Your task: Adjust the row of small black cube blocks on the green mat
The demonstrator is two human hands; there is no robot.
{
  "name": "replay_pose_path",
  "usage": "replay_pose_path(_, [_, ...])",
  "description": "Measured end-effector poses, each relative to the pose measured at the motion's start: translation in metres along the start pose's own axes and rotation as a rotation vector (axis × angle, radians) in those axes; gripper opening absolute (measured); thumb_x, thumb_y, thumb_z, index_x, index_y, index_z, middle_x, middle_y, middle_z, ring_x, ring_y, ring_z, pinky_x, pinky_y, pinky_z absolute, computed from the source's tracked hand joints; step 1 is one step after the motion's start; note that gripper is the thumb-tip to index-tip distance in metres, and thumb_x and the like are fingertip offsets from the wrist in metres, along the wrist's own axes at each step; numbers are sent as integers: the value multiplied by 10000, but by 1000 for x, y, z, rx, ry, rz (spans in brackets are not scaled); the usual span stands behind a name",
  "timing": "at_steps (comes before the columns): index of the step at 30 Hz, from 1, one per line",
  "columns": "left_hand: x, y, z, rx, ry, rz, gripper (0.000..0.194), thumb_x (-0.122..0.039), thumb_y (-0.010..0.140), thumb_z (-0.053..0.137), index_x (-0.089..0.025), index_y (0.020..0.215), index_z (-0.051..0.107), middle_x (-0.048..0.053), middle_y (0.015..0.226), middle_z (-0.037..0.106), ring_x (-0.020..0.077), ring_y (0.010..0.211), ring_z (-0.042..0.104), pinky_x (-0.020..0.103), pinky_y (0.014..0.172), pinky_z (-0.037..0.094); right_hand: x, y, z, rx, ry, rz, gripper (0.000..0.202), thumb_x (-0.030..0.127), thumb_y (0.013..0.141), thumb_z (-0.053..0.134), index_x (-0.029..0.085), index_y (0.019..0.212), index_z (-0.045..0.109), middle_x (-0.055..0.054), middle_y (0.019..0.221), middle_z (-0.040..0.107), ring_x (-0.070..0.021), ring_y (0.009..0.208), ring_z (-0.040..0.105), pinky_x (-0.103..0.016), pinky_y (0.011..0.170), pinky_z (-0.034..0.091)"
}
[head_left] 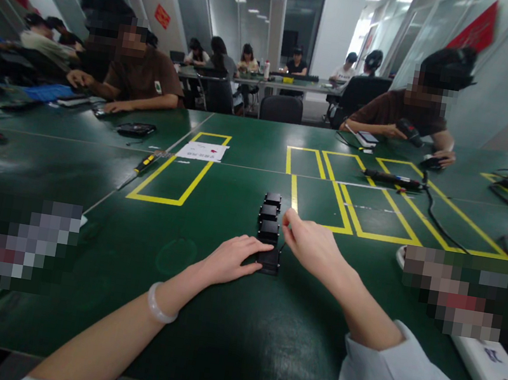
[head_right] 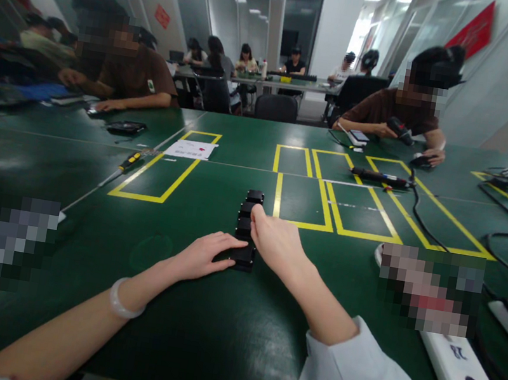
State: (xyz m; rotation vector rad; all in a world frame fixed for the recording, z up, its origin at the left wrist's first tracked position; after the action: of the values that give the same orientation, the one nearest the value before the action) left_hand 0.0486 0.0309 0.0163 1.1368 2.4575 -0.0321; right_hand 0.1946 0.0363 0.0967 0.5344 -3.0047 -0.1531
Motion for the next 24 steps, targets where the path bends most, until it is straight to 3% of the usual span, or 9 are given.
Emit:
replay_pose_path(5, [2,0,1,1,4,6,435,-299,915,541,-272,1337,438,44,1211,582,210,1053,546,356,923,437,2,-2,-3,-32,30,-23,171,275,951,319,211,1039,452,-18,802,681,-164,660,628,-258,496,192])
replay_pose_path(11, [2,0,2,-17,13,12,425,-319,916,539,-270,1328,449,44,1210,583,208,1065,545,355,937,431,1,0,0,-3,31,-27,224,383,965,329,208,1019,460,-28,767,670,-170,677,628,-249,498,202])
replay_pose_path(24, [1,0,2,-5,4,12,425,-309,920,536,-271,1332,441,39,1218,581,212,1056,543,355,925,433,2,-1,-1,-25,42,-35,190,300,951,325,208,1036,468,-19,780,670,-152,648,609,-256,498,209])
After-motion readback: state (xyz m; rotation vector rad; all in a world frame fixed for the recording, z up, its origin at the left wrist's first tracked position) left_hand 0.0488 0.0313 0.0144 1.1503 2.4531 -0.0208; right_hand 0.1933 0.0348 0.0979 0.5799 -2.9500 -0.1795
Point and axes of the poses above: each hand's wrist, its own y-axis towards the middle knuckle, its own z-axis out of the palm, x = y × z, the point moved 6 cm from there along y, towards the middle knuckle
